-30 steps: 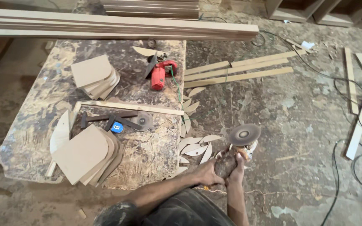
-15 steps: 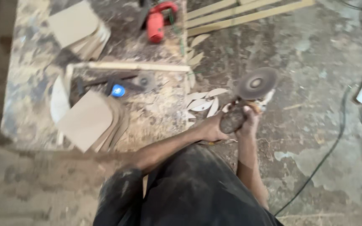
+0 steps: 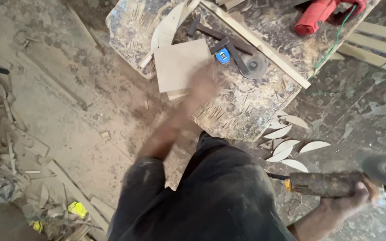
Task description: The person uses an angle grinder to smooth the edges of small, curved wooden pieces. They hold each piece with one hand and grind the edge with the other, then place the finished piece on a nearby workbench.
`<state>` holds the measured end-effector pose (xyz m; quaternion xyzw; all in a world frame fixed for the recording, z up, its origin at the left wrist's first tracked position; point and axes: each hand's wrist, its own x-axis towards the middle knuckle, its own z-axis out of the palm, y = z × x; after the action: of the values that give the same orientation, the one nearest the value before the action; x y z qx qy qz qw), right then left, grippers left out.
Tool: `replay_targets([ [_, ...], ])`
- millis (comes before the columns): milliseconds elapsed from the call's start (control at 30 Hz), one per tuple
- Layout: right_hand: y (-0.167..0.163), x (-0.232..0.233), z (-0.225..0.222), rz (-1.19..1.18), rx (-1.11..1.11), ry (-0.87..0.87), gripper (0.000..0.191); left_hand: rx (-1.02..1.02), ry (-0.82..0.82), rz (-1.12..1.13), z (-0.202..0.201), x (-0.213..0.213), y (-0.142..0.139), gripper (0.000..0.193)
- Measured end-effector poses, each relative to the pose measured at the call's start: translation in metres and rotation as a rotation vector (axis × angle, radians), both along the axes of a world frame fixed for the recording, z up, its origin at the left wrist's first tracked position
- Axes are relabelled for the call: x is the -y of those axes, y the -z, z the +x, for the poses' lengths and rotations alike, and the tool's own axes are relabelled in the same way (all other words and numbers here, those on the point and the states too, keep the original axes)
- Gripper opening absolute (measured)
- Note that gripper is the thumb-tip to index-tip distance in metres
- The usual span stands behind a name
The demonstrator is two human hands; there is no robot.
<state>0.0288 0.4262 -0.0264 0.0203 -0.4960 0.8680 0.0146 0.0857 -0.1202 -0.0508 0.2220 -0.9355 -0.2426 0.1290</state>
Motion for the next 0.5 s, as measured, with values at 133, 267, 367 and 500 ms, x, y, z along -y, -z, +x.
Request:
replay_targets([
  [133, 0.01, -0.029, 0.015, 0.009, 0.124, 0.092, 0.034, 0.28, -0.26, -0.125, 0.062, 0.125, -0.004, 0.112],
  [267, 0.011, -0.039, 0.032, 0.026, 0.2, 0.22, 0.04, 0.206, -0.288, -0.029, 0.067, 0.094, -0.011, 0.112],
  [367, 0.008, -0.044, 0.04, 0.0, 0.238, 0.265, 0.041, 0.337, -0.305, -0.051, 0.057, 0.04, -0.014, 0.111],
  [500, 0.004, -0.051, 0.055, 0.034, 0.234, 0.285, 0.041, 0.389, -0.165, -0.112, 0.025, -0.022, 0.004, 0.103],
])
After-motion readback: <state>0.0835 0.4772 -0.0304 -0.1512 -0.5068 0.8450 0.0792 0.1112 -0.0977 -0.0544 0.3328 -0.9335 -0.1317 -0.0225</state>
